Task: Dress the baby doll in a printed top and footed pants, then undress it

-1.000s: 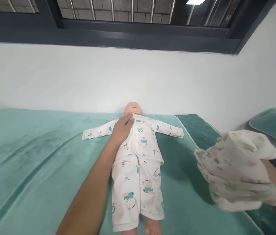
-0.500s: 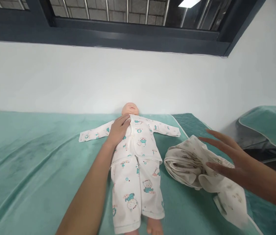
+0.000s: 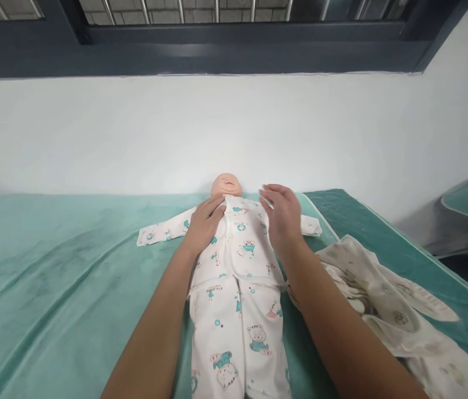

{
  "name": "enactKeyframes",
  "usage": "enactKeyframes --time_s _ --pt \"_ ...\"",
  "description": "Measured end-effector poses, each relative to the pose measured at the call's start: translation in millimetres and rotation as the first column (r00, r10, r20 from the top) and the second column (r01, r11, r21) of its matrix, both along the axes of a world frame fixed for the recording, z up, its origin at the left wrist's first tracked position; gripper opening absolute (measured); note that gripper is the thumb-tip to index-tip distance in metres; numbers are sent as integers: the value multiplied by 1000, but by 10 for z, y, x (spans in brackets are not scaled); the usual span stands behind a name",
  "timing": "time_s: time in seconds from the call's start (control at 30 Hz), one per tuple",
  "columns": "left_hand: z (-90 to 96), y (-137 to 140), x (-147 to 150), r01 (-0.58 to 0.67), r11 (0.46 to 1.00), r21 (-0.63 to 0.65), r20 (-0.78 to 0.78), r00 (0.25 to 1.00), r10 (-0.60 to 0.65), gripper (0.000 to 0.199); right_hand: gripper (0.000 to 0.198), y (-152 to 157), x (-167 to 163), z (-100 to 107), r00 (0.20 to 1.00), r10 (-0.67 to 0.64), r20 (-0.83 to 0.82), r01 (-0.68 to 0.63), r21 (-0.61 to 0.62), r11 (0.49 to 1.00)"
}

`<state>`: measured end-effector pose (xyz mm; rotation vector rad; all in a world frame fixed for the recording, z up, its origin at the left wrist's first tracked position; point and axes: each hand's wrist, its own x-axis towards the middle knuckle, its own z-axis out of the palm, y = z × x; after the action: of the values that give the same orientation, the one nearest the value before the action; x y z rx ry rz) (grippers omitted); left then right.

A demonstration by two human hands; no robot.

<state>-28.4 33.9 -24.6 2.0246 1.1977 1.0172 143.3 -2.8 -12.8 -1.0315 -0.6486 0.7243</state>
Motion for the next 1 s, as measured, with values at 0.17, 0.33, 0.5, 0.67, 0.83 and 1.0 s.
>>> enactKeyframes --time_s 0.17,0.33,0.5,0.67,0.83,1.0 --pt "17 -26 13 -17 1000 -23 -16 1000 17 44 14 249 -135 -192 880 224 419 -178 -147 973" --pt "39 -42 22 -25 999 -43 -24 999 24 43 20 151 -146 -208 786 240 570 -187 -151 971" --pt "61 -49 30 -47 996 -72 -31 999 44 44 26 152 -163 -177 697 231 679 -163 -164 973" --pt "66 -53 40 -44 996 -80 -26 999 42 43 29 174 -165 -208 638 238 733 -168 -170 971" --pt "63 -46 43 -33 997 -64 -36 999 30 43 29 175 -166 -208 619 246 746 -183 -168 969" --pt "77 -58 45 -42 997 -63 -44 998 39 43 25 179 -170 -201 641 237 730 -177 -160 971"
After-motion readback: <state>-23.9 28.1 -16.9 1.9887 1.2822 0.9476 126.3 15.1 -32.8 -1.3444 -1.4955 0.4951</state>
